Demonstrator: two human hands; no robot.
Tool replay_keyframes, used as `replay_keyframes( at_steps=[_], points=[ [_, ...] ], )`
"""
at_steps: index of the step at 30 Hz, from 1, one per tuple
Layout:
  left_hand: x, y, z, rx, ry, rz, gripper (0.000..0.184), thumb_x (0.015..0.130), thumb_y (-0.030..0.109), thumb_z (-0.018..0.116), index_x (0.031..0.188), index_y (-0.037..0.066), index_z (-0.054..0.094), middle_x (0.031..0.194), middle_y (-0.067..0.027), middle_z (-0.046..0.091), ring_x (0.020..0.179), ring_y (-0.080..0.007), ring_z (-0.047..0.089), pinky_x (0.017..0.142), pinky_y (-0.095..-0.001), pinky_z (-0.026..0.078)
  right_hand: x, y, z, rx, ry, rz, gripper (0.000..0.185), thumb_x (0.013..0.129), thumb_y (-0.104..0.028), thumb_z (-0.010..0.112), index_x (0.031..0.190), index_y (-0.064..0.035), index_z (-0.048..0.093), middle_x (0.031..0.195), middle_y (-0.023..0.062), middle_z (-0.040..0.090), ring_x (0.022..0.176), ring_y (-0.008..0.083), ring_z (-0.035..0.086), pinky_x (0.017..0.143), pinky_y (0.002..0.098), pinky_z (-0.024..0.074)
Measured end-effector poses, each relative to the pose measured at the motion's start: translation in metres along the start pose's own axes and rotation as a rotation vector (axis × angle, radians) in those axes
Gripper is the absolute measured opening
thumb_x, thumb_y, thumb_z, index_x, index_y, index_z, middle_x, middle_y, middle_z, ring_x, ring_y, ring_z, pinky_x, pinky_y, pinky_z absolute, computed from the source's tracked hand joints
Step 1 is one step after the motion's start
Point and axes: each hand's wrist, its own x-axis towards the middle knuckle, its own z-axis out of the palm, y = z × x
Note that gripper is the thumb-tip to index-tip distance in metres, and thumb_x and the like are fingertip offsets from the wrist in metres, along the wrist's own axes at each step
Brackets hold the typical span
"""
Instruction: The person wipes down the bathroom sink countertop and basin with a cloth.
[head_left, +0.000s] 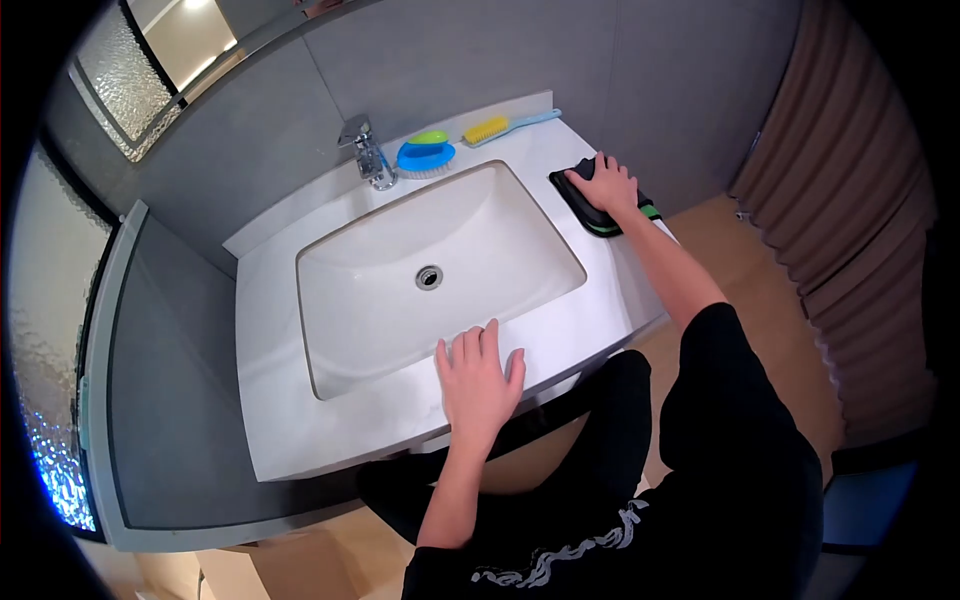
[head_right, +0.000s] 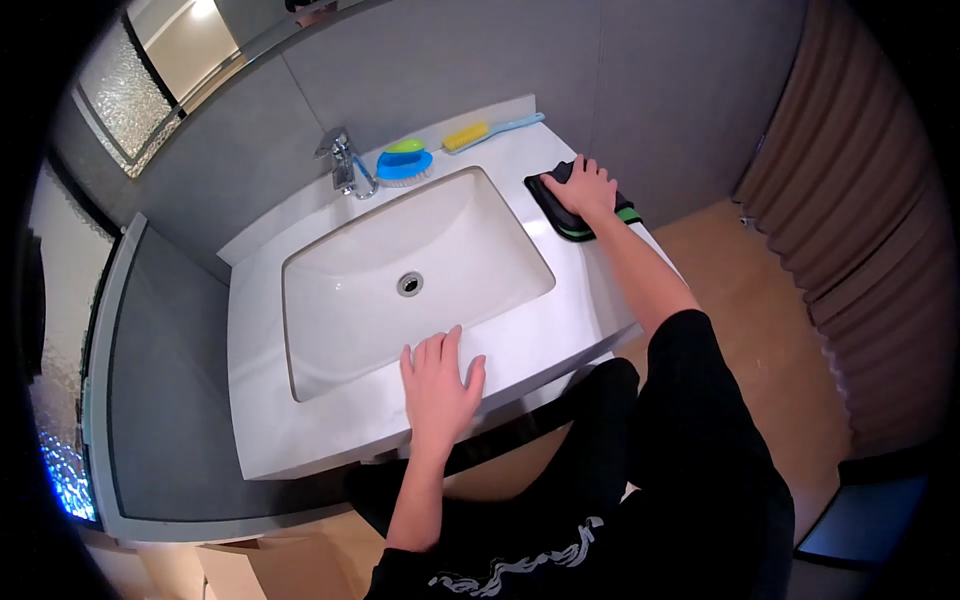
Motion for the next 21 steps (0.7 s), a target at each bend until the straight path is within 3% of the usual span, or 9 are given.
replay_keyframes(
  at_steps=[4, 7, 12, 17, 21],
  points=[
    [-0.002, -0.002, 0.001, 0.005, 0.011, 0.016, 0.047, 0.086, 0.028, 0.063, 0.124, 0.003, 0.055, 0.113, -0.0110, 0.057, 0.110, -0.0282, 0.051, 0.107, -0.0543, 0.030, -0.041, 0.024, -0.004, -0.005, 0.026, -0.022, 0.097, 0.082, -0.074, 0.045, 0.149, -0.0068, 0.029, 0.152, 0.0129, 0.032, 0.137, 0.0324, 0.035, 0.108, 0.0491, 0.0309],
    [-0.004, -0.004, 0.000, 0.007, 0.015, 0.028, 0.048, 0.086, 0.029, 0.062, 0.125, 0.002, 0.055, 0.113, -0.0114, 0.057, 0.111, -0.0284, 0.051, 0.107, -0.0543, 0.030, -0.080, 0.049, -0.005, -0.096, 0.073, -0.118, 0.093, 0.085, -0.071, 0.042, 0.149, -0.0053, 0.028, 0.157, 0.0137, 0.024, 0.142, 0.0333, 0.026, 0.112, 0.0509, 0.0250],
    [-0.003, -0.003, -0.001, 0.014, -0.001, 0.023, 0.049, 0.086, 0.029, 0.062, 0.125, 0.001, 0.055, 0.114, -0.0120, 0.057, 0.111, -0.0284, 0.051, 0.107, -0.0543, 0.030, -0.163, 0.071, -0.014, -0.128, 0.105, -0.234, 0.088, 0.087, -0.063, 0.048, 0.149, -0.0049, 0.028, 0.156, 0.0142, 0.025, 0.145, 0.0318, 0.021, 0.116, 0.0503, 0.0154],
    [-0.001, -0.003, -0.005, 0.014, -0.025, 0.018, 0.049, 0.087, 0.030, 0.062, 0.126, 0.001, 0.054, 0.114, -0.0125, 0.057, 0.112, -0.0286, 0.051, 0.107, -0.0545, 0.030, -0.238, 0.069, -0.010, -0.069, 0.192, -0.317, 0.087, 0.085, -0.058, 0.055, 0.145, 0.0001, 0.032, 0.154, 0.0197, 0.028, 0.143, 0.0375, 0.023, 0.114, 0.0564, 0.0158],
    [-0.001, -0.003, -0.004, 0.022, -0.021, 0.024, 0.050, 0.087, 0.030, 0.062, 0.126, 0.001, 0.054, 0.115, -0.0127, 0.057, 0.113, -0.0286, 0.050, 0.107, -0.0546, 0.029, -0.232, 0.065, -0.010, -0.064, 0.211, -0.339, 0.085, 0.085, -0.057, 0.056, 0.144, 0.0008, 0.034, 0.152, 0.0205, 0.030, 0.142, 0.0383, 0.025, 0.113, 0.0567, 0.0179]
  ],
)
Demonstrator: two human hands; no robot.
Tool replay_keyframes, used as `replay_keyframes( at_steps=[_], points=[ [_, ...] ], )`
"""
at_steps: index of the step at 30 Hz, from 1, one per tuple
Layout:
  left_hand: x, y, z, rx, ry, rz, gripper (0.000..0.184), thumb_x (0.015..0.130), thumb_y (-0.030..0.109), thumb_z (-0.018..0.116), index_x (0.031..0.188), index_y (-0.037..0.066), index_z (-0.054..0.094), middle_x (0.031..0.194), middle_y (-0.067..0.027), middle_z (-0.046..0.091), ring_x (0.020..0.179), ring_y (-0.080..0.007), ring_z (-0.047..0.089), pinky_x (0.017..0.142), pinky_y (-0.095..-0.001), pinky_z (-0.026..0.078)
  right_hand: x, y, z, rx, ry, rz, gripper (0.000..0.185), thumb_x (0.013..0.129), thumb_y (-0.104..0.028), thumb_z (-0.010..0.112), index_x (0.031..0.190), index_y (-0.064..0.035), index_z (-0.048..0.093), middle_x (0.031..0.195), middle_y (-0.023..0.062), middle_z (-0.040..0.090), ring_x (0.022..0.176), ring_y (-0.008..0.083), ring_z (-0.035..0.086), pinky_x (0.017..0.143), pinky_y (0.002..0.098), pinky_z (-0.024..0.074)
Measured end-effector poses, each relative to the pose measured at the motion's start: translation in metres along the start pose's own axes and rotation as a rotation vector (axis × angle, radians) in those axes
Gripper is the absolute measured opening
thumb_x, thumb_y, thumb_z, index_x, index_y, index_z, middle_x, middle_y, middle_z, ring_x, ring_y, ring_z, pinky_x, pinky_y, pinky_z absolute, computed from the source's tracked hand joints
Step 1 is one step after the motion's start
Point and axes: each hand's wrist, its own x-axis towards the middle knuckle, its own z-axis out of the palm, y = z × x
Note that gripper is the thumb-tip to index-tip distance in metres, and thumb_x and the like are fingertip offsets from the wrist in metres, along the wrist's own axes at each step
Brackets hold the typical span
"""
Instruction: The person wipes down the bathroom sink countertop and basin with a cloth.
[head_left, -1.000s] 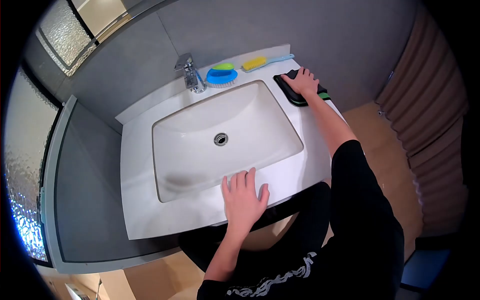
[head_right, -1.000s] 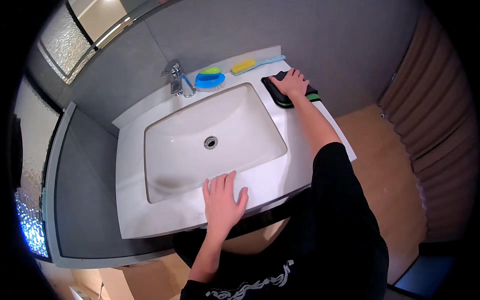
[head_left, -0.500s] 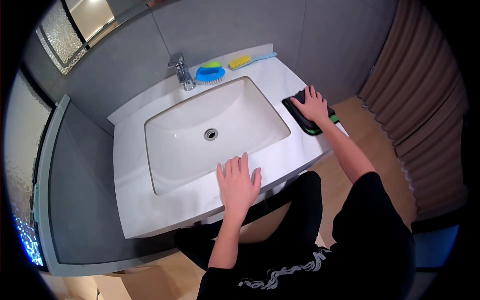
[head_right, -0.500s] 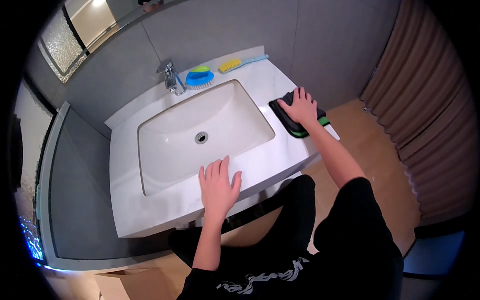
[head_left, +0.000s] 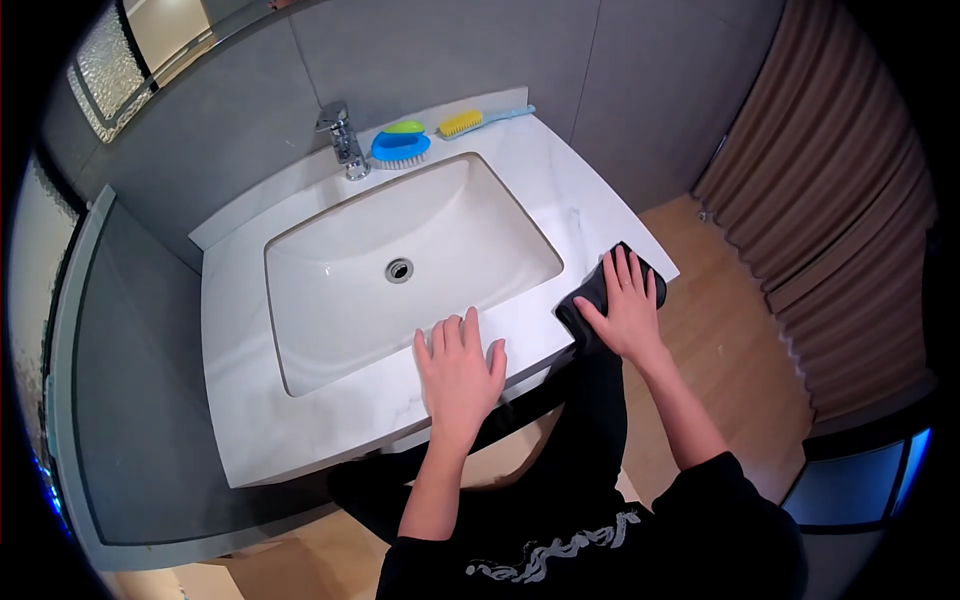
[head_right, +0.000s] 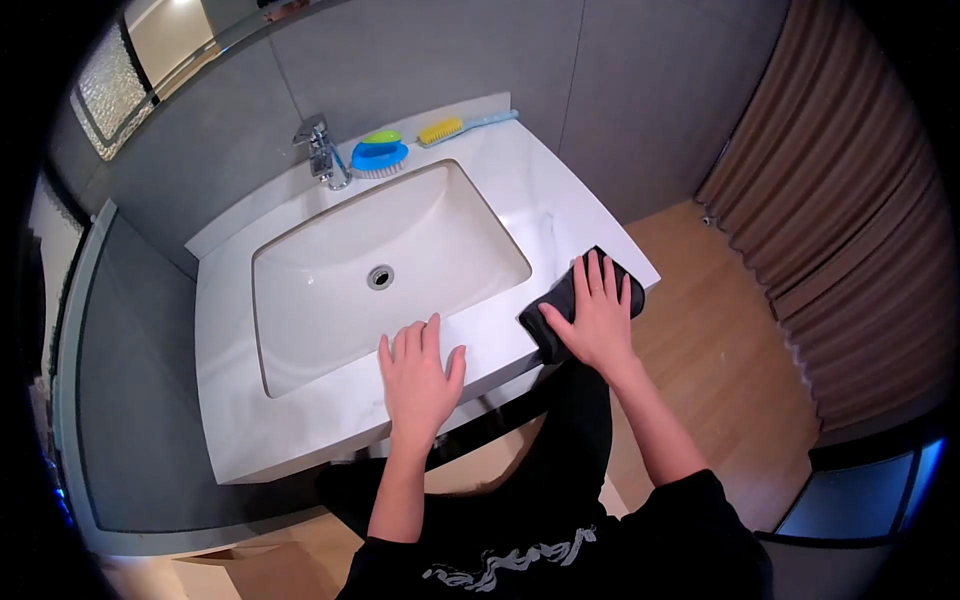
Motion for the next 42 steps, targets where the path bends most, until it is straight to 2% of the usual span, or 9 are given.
replay_keyframes(
  at_steps=[11, 13, 19, 23, 28, 33, 37, 39, 42],
  points=[
    [-0.002, -0.001, 0.003, -0.015, 0.010, 0.016, 0.051, 0.086, 0.031, 0.062, 0.126, 0.001, 0.054, 0.115, -0.0127, 0.056, 0.113, -0.0281, 0.050, 0.107, -0.0547, 0.030, 0.142, 0.027, 0.041, 0.019, -0.120, 0.141, 0.094, 0.084, -0.070, 0.045, 0.147, -0.0028, 0.029, 0.156, 0.0156, 0.023, 0.144, 0.0336, 0.020, 0.116, 0.0545, 0.0135],
    [-0.003, -0.001, 0.003, -0.004, 0.001, 0.012, 0.050, 0.087, 0.031, 0.062, 0.126, 0.001, 0.054, 0.115, -0.0126, 0.056, 0.113, -0.0281, 0.050, 0.107, -0.0549, 0.029, 0.155, 0.040, 0.037, 0.071, -0.149, 0.177, 0.088, 0.084, -0.069, 0.046, 0.147, -0.0093, 0.033, 0.156, 0.0124, 0.026, 0.142, 0.0326, 0.026, 0.112, 0.0537, 0.0245],
    [-0.001, 0.000, 0.004, -0.008, 0.008, 0.003, 0.049, 0.086, 0.031, 0.062, 0.125, 0.001, 0.054, 0.115, -0.0125, 0.057, 0.113, -0.0277, 0.050, 0.107, -0.0553, 0.029, 0.133, 0.053, 0.030, 0.090, -0.084, 0.328, 0.077, 0.086, -0.061, 0.048, 0.144, -0.0118, 0.040, 0.143, 0.0137, 0.045, 0.127, 0.0326, 0.047, 0.102, 0.0501, 0.0377],
    [-0.001, 0.000, 0.004, -0.011, 0.023, 0.006, 0.048, 0.086, 0.031, 0.062, 0.124, 0.001, 0.055, 0.113, -0.0121, 0.057, 0.112, -0.0274, 0.051, 0.107, -0.0555, 0.031, 0.087, 0.052, 0.016, 0.039, -0.058, 0.388, 0.074, 0.089, -0.057, 0.047, 0.145, -0.0106, 0.038, 0.148, 0.0158, 0.039, 0.132, 0.0348, 0.042, 0.107, 0.0496, 0.0323],
    [0.000, 0.004, 0.000, -0.036, -0.022, -0.038, 0.049, 0.087, 0.029, 0.061, 0.127, 0.001, 0.053, 0.116, -0.0125, 0.057, 0.114, -0.0283, 0.051, 0.108, -0.0551, 0.028, 0.040, 0.035, 0.017, -0.051, 0.048, 0.196, 0.071, 0.089, -0.051, 0.050, 0.142, -0.0043, 0.041, 0.151, 0.0200, 0.033, 0.141, 0.0380, 0.027, 0.114, 0.0538, 0.0190],
    [0.004, 0.005, -0.003, -0.043, 0.007, -0.063, 0.052, 0.090, 0.031, 0.059, 0.132, 0.002, 0.049, 0.120, -0.0133, 0.057, 0.116, -0.0295, 0.050, 0.109, -0.0544, 0.028, 0.018, -0.027, 0.016, 0.003, 0.069, -0.048, 0.075, 0.084, -0.049, 0.057, 0.140, -0.0007, 0.043, 0.149, 0.0202, 0.036, 0.138, 0.0400, 0.031, 0.113, 0.0569, 0.0199],
    [0.004, -0.013, -0.010, -0.365, 0.052, -0.074, 0.056, 0.094, 0.032, 0.056, 0.139, 0.002, 0.040, 0.126, -0.0165, 0.056, 0.120, -0.0287, 0.051, 0.107, -0.0484, 0.033, 0.003, -0.105, 0.005, 0.139, -0.103, -0.279, 0.075, 0.084, -0.052, 0.055, 0.138, -0.0014, 0.045, 0.147, 0.0204, 0.038, 0.138, 0.0380, 0.031, 0.111, 0.0608, 0.0177],
    [0.006, -0.028, -0.018, -1.177, 0.027, -0.274, 0.046, 0.098, 0.023, 0.050, 0.137, 0.000, 0.042, 0.127, -0.0180, 0.056, 0.121, -0.0257, 0.052, 0.103, -0.0394, 0.039, -0.008, -0.142, 0.008, 0.118, -0.111, -0.388, 0.073, 0.087, -0.052, 0.051, 0.140, -0.0023, 0.044, 0.146, 0.0196, 0.040, 0.139, 0.0362, 0.030, 0.112, 0.0617, 0.0157],
    [0.004, -0.047, -0.042, -1.021, 0.084, -0.228, 0.034, 0.098, 0.015, 0.047, 0.128, -0.002, 0.051, 0.124, -0.0182, 0.059, 0.118, -0.0245, 0.054, 0.100, -0.0341, 0.041, -0.023, -0.193, 0.007, 0.131, -0.181, -0.473, 0.070, 0.091, -0.050, 0.045, 0.141, -0.0006, 0.042, 0.146, 0.0193, 0.041, 0.140, 0.0364, 0.030, 0.111, 0.0631, 0.0137]
  ],
)
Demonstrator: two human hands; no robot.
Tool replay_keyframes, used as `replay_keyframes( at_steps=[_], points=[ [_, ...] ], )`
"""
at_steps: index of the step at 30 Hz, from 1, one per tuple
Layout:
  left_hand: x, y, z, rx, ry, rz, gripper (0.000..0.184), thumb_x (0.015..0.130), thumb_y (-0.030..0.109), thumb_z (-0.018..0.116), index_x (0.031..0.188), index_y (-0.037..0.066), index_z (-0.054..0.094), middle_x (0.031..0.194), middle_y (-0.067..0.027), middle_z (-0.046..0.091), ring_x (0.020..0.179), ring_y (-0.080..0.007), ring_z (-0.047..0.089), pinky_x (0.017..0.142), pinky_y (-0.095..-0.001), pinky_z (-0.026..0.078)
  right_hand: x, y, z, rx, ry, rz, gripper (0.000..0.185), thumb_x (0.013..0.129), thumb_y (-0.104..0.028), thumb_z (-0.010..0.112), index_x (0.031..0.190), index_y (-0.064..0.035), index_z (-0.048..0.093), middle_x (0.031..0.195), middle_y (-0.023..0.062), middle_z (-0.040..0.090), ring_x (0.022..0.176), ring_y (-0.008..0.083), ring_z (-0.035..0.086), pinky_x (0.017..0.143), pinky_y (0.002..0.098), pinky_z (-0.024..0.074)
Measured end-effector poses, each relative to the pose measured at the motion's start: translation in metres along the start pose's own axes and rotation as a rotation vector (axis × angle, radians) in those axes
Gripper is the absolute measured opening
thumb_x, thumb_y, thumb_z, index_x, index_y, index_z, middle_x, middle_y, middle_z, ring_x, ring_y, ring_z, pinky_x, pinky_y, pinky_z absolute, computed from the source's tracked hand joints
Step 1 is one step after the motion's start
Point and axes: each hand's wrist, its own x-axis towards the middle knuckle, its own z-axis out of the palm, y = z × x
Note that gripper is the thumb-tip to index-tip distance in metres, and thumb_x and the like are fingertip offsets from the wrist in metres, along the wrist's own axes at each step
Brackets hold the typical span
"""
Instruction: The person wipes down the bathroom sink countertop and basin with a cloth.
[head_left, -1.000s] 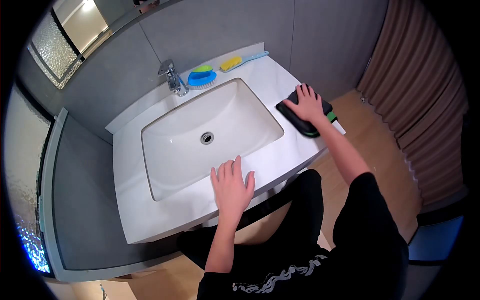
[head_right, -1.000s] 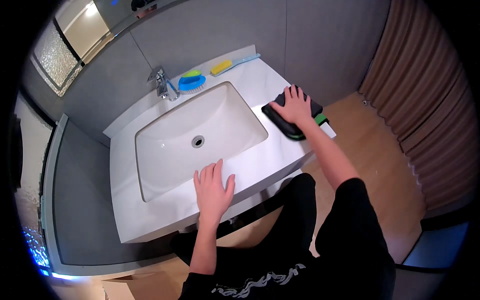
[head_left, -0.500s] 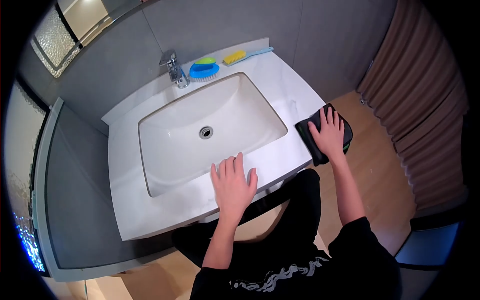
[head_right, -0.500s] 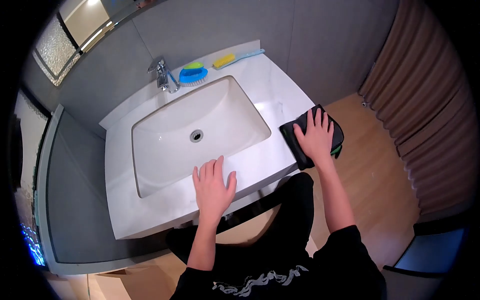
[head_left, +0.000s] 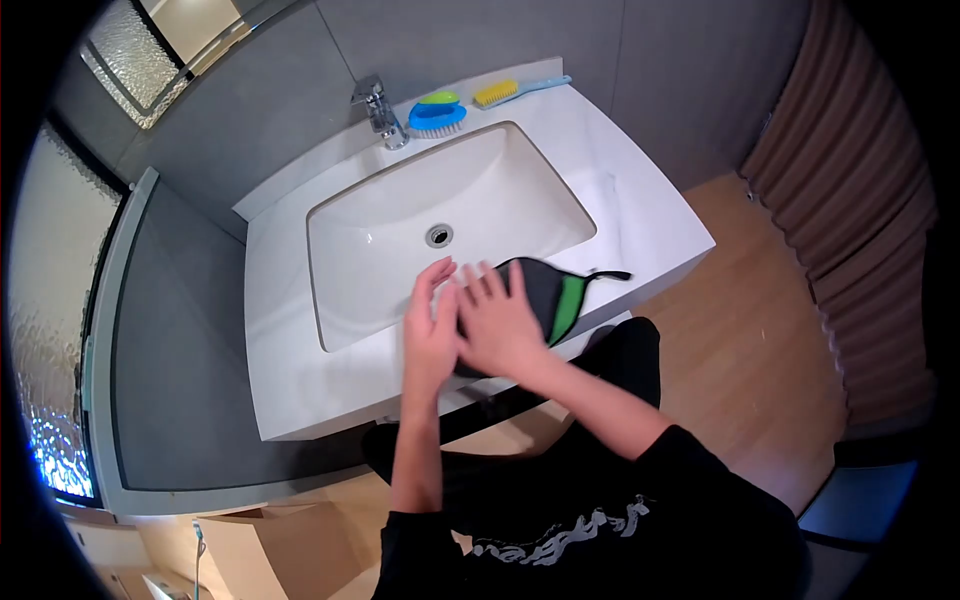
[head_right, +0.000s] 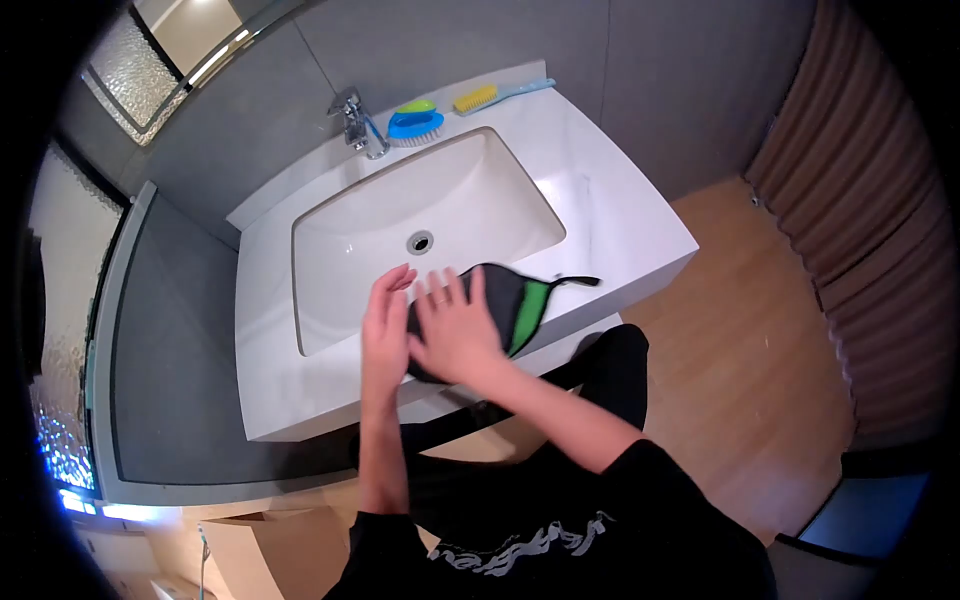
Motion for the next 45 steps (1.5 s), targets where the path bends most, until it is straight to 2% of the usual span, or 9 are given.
replay_keyframes(
  at_steps=[9, 11, 15, 22, 29, 37, 41, 43, 45],
  points=[
    [-0.010, -0.003, -0.020, 0.267, 0.005, -0.109, 0.035, 0.101, 0.018, 0.038, 0.125, -0.002, 0.054, 0.124, -0.0167, 0.059, 0.119, -0.0260, 0.054, 0.106, -0.0356, 0.034, -0.019, 0.013, -0.003, 0.273, 0.177, -0.225, 0.065, 0.088, -0.045, 0.057, 0.133, 0.0010, 0.050, 0.139, 0.0186, 0.046, 0.134, 0.0304, 0.038, 0.113, 0.0506, 0.0236],
    [-0.011, -0.017, -0.018, 0.749, -0.138, 0.061, 0.035, 0.097, 0.020, 0.046, 0.125, 0.001, 0.055, 0.122, -0.0185, 0.059, 0.117, -0.0307, 0.054, 0.107, -0.0452, 0.032, -0.032, 0.035, -0.006, 0.263, 0.210, -0.234, 0.065, 0.086, -0.045, 0.060, 0.132, -0.0002, 0.051, 0.139, 0.0178, 0.047, 0.135, 0.0304, 0.038, 0.113, 0.0510, 0.0238],
    [-0.016, -0.019, -0.007, 0.995, -0.153, 0.162, 0.032, 0.094, 0.018, 0.052, 0.122, 0.004, 0.057, 0.108, -0.0129, 0.061, 0.106, -0.0300, 0.056, 0.104, -0.0497, 0.033, -0.053, 0.115, -0.027, 0.153, 0.254, -0.092, 0.067, 0.079, -0.048, 0.067, 0.130, -0.0072, 0.053, 0.137, 0.0155, 0.048, 0.130, 0.0320, 0.043, 0.106, 0.0524, 0.0330],
    [-0.017, -0.021, -0.004, 1.025, -0.104, 0.141, 0.029, 0.092, 0.016, 0.054, 0.119, 0.006, 0.059, 0.102, -0.0108, 0.060, 0.102, -0.0282, 0.056, 0.104, -0.0476, 0.034, -0.082, 0.247, -0.030, -0.043, 0.370, 0.452, 0.055, 0.091, -0.039, 0.056, 0.135, -0.0068, 0.053, 0.146, 0.0130, 0.044, 0.136, 0.0284, 0.039, 0.114, 0.0476, 0.0218],
    [-0.018, -0.022, -0.001, 1.038, -0.065, 0.110, 0.028, 0.092, 0.015, 0.054, 0.118, 0.006, 0.059, 0.102, -0.0107, 0.060, 0.103, -0.0283, 0.056, 0.106, -0.0473, 0.033, -0.073, 0.159, 0.005, -0.059, 0.550, 0.393, 0.052, 0.086, -0.028, 0.058, 0.131, -0.0018, 0.054, 0.140, 0.0103, 0.051, 0.134, 0.0285, 0.041, 0.112, 0.0546, 0.0198],
    [-0.018, -0.020, -0.006, 0.596, 0.160, 0.095, 0.031, 0.093, 0.008, 0.049, 0.123, 0.003, 0.054, 0.113, -0.0146, 0.059, 0.106, -0.0332, 0.054, 0.095, -0.0415, 0.040, -0.033, -0.001, 0.003, 0.208, 0.378, 0.132, 0.062, 0.078, -0.025, 0.064, 0.127, 0.0105, 0.049, 0.137, 0.0262, 0.046, 0.132, 0.0373, 0.040, 0.109, 0.0517, 0.0294],
    [-0.020, -0.014, -0.006, 0.574, 0.199, 0.123, 0.032, 0.091, 0.005, 0.051, 0.122, 0.001, 0.054, 0.116, -0.0164, 0.057, 0.109, -0.0355, 0.053, 0.095, -0.0427, 0.041, -0.024, 0.000, -0.005, 0.475, 0.309, 0.058, 0.046, 0.083, -0.016, 0.063, 0.124, 0.0041, 0.056, 0.135, 0.0268, 0.048, 0.130, 0.0413, 0.042, 0.110, 0.0484, 0.0316],
    [-0.025, -0.018, -0.005, 0.659, 0.238, 0.228, 0.033, 0.089, 0.006, 0.054, 0.122, 0.001, 0.054, 0.116, -0.0166, 0.057, 0.109, -0.0358, 0.053, 0.096, -0.0434, 0.041, -0.024, 0.031, -0.015, 0.891, 0.269, 0.062, 0.038, 0.084, -0.015, 0.062, 0.119, 0.0002, 0.060, 0.125, 0.0230, 0.057, 0.124, 0.0377, 0.050, 0.106, 0.0431, 0.0383],
    [-0.032, -0.012, 0.007, 0.792, 0.221, 0.337, 0.038, 0.083, 0.007, 0.062, 0.121, 0.001, 0.054, 0.119, -0.0168, 0.056, 0.111, -0.0358, 0.052, 0.097, -0.0448, 0.040, -0.022, 0.073, -0.026, 0.845, 0.351, 0.165, 0.035, 0.086, -0.014, 0.061, 0.119, -0.0004, 0.059, 0.125, 0.0203, 0.058, 0.122, 0.0352, 0.052, 0.104, 0.0406, 0.0403]
  ],
)
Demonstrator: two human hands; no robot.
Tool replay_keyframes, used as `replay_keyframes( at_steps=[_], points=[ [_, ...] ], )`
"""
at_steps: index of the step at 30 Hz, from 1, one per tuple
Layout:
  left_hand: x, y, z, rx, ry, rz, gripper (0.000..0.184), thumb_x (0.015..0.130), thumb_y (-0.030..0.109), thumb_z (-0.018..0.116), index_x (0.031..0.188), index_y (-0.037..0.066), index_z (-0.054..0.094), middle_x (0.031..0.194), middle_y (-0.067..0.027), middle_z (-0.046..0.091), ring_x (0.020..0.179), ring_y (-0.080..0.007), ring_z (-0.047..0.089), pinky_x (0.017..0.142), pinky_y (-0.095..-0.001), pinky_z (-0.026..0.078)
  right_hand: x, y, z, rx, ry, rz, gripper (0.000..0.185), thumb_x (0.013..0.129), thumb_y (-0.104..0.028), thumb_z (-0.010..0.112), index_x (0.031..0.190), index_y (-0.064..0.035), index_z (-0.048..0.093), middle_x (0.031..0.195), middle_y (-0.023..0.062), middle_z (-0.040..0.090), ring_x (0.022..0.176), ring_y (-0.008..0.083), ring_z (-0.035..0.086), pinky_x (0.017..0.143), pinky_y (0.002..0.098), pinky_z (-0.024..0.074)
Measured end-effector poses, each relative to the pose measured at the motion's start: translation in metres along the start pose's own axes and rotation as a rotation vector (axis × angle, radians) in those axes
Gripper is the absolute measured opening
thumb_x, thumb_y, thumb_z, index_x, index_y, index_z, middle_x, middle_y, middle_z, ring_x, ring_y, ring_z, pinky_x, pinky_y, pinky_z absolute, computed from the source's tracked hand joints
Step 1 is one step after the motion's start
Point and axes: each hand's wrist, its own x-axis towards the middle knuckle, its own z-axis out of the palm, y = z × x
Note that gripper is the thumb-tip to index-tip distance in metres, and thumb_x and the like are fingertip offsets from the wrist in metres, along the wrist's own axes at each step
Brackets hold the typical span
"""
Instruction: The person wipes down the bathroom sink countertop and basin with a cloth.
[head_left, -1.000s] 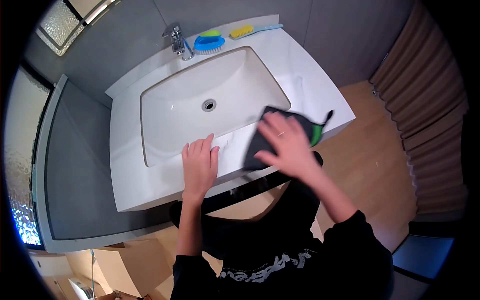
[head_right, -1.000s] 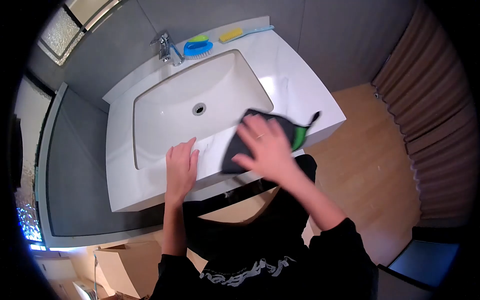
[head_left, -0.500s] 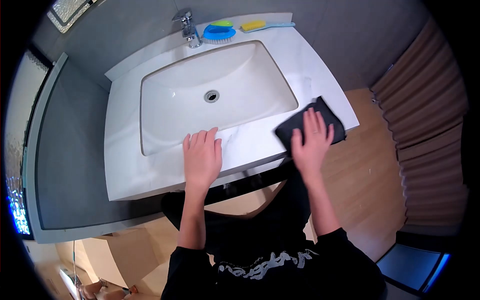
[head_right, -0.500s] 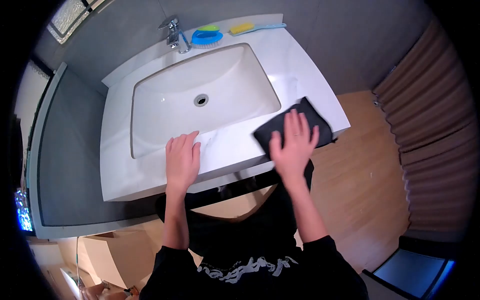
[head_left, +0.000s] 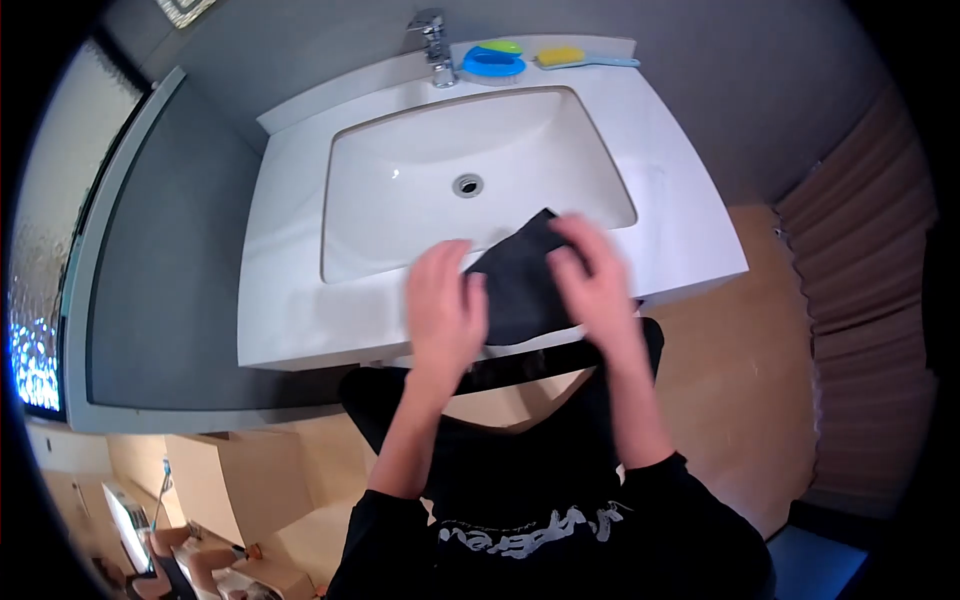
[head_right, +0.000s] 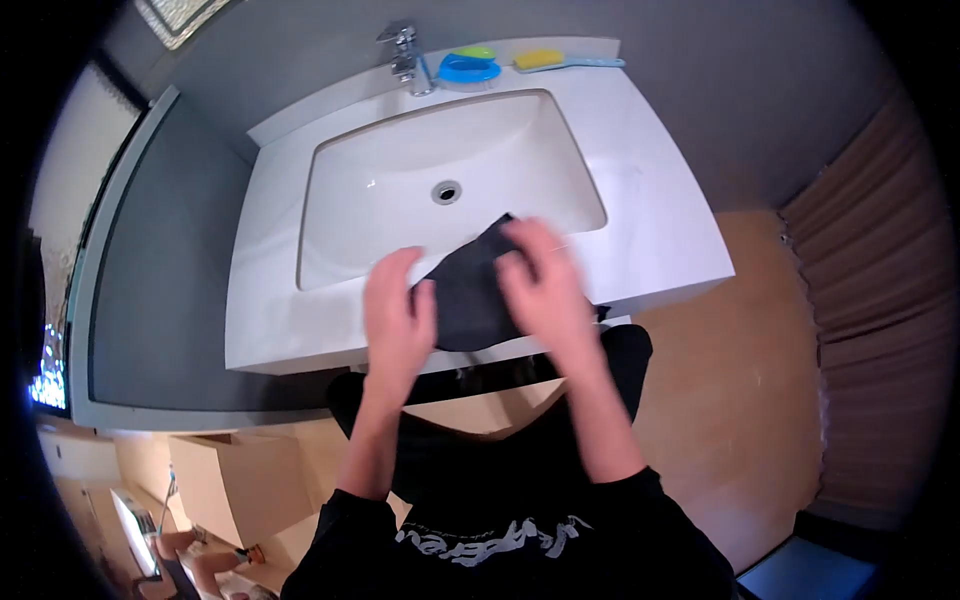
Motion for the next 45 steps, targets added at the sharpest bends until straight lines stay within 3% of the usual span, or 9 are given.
replay_keyframes(
  at_steps=[2, 4, 6, 8, 12, 22, 34, 39, 45],
  points=[
    [0.002, 0.026, 0.003, 0.015, -0.133, 0.080, 0.044, 0.082, 0.010, 0.065, 0.124, 0.001, 0.054, 0.125, -0.0183, 0.054, 0.116, -0.0370, 0.051, 0.102, -0.0481, 0.037, 0.019, 0.037, -0.039, -0.240, 0.212, -0.023, 0.039, 0.087, -0.016, 0.062, 0.122, -0.0008, 0.057, 0.126, 0.0196, 0.057, 0.120, 0.0359, 0.052, 0.104, 0.0412, 0.0393],
    [-0.002, 0.046, 0.020, 0.169, -0.277, 0.074, 0.061, 0.086, 0.030, 0.064, 0.136, 0.001, 0.045, 0.139, -0.0213, 0.043, 0.131, -0.0385, 0.038, 0.107, -0.0578, 0.027, 0.041, 0.073, -0.083, -0.445, 0.262, 0.066, 0.041, 0.088, -0.021, 0.061, 0.124, -0.0018, 0.056, 0.128, 0.0207, 0.055, 0.123, 0.0358, 0.048, 0.106, 0.0436, 0.0367],
    [-0.006, 0.056, 0.042, 0.296, -0.340, 0.095, 0.067, 0.086, 0.038, 0.062, 0.138, -0.001, 0.043, 0.143, -0.0260, 0.038, 0.134, -0.0416, 0.035, 0.107, -0.0600, 0.026, 0.047, 0.106, -0.113, -0.521, 0.266, 0.131, 0.044, 0.089, -0.025, 0.059, 0.126, -0.0024, 0.055, 0.130, 0.0211, 0.053, 0.126, 0.0354, 0.046, 0.107, 0.0470, 0.0343],
    [-0.005, 0.067, 0.058, 0.336, -0.351, 0.073, 0.073, 0.086, 0.045, 0.060, 0.139, -0.003, 0.041, 0.144, -0.0299, 0.036, 0.134, -0.0443, 0.033, 0.107, -0.0620, 0.025, 0.051, 0.142, -0.117, -1.028, 0.363, 0.321, 0.051, 0.092, -0.037, 0.052, 0.134, -0.0072, 0.051, 0.138, 0.0206, 0.047, 0.133, 0.0350, 0.039, 0.109, 0.0563, 0.0277],
    [0.012, 0.082, 0.085, 0.253, -0.397, 0.072, 0.079, 0.088, 0.053, 0.054, 0.140, -0.005, 0.038, 0.144, -0.0295, 0.036, 0.136, -0.0435, 0.032, 0.108, -0.0614, 0.022, 0.056, 0.129, -0.113, -1.076, 0.102, 0.416, 0.055, 0.094, -0.046, 0.046, 0.141, -0.0177, 0.046, 0.150, 0.0151, 0.037, 0.142, 0.0331, 0.027, 0.112, 0.0585, 0.0187],
    [0.027, 0.116, 0.131, 0.183, -0.469, 0.126, 0.079, 0.091, 0.055, 0.047, 0.141, -0.005, 0.037, 0.140, -0.0284, 0.040, 0.134, -0.0420, 0.032, 0.111, -0.0598, 0.017, 0.060, 0.151, -0.122, -1.084, 0.118, 0.405, 0.057, 0.094, -0.052, 0.045, 0.143, -0.0219, 0.044, 0.152, 0.0119, 0.035, 0.143, 0.0316, 0.026, 0.113, 0.0565, 0.0171],
    [-0.011, 0.034, 0.025, 0.090, -0.361, 0.025, 0.077, 0.085, 0.052, 0.059, 0.141, 0.003, 0.042, 0.149, -0.0232, 0.034, 0.140, -0.0376, 0.027, 0.113, -0.0536, 0.019, 0.063, 0.171, -0.137, -1.118, 0.114, 0.379, 0.058, 0.094, -0.053, 0.046, 0.142, -0.0199, 0.046, 0.150, 0.0108, 0.039, 0.141, 0.0289, 0.031, 0.113, 0.0520, 0.0212],
    [-0.040, -0.022, -0.053, 0.281, -0.286, -0.163, 0.073, 0.085, 0.052, 0.060, 0.143, 0.011, 0.042, 0.150, -0.0183, 0.035, 0.138, -0.0368, 0.032, 0.111, -0.0544, 0.024, 0.061, 0.182, -0.142, -1.080, 0.088, 0.341, 0.060, 0.094, -0.055, 0.046, 0.142, -0.0182, 0.046, 0.151, 0.0100, 0.037, 0.141, 0.0291, 0.030, 0.112, 0.0520, 0.0217],
    [-0.072, -0.091, -0.135, 0.547, -0.201, -0.477, 0.069, 0.088, 0.048, 0.058, 0.146, 0.016, 0.038, 0.154, -0.0130, 0.029, 0.142, -0.0323, 0.026, 0.115, -0.0525, 0.018, 0.065, 0.172, -0.136, -1.109, 0.057, 0.386, 0.061, 0.094, -0.057, 0.044, 0.143, -0.0195, 0.045, 0.152, 0.0085, 0.036, 0.142, 0.0287, 0.029, 0.113, 0.0531, 0.0213]
  ],
)
